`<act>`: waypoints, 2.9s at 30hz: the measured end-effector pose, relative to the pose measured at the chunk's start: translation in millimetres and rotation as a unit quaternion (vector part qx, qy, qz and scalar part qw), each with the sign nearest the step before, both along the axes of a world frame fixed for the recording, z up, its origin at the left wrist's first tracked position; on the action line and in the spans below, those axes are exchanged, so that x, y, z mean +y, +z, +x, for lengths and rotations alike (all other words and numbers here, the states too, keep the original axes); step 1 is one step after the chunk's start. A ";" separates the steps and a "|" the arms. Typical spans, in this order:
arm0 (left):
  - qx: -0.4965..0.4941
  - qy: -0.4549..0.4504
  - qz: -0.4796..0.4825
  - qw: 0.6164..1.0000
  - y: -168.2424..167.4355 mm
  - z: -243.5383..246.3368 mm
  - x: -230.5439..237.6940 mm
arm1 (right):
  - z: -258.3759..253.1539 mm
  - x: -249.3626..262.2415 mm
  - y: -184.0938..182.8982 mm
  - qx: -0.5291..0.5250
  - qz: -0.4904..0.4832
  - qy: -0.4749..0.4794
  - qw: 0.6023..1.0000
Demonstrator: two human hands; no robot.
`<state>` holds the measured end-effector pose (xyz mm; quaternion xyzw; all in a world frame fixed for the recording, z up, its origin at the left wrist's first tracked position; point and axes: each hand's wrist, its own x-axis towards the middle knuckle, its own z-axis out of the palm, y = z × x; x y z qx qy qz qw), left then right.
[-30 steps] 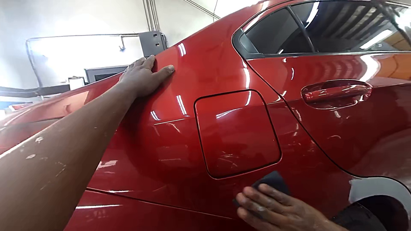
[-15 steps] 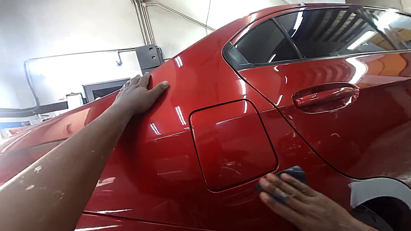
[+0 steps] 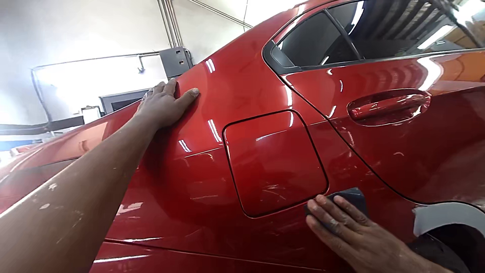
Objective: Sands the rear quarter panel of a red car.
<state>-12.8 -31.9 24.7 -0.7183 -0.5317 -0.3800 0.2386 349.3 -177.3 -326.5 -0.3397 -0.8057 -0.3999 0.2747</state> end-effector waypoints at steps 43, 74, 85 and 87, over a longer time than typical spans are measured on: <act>-0.009 -0.013 -0.014 1.000 -0.5 -4.0 -2.8 | -101.0 15.1 9.4 -0.089 0.021 0.074 0.993; 0.005 -0.014 0.004 1.000 0.5 -5.2 2.8 | -109.8 1.6 -2.2 0.052 -0.022 0.036 0.998; -0.002 -0.012 0.004 1.000 1.0 -3.6 4.2 | 10.3 0.2 -3.3 0.023 0.060 -0.011 0.998; 0.002 -0.005 0.007 1.000 0.4 -3.7 5.0 | -14.1 -1.9 -1.5 0.032 0.028 0.010 0.999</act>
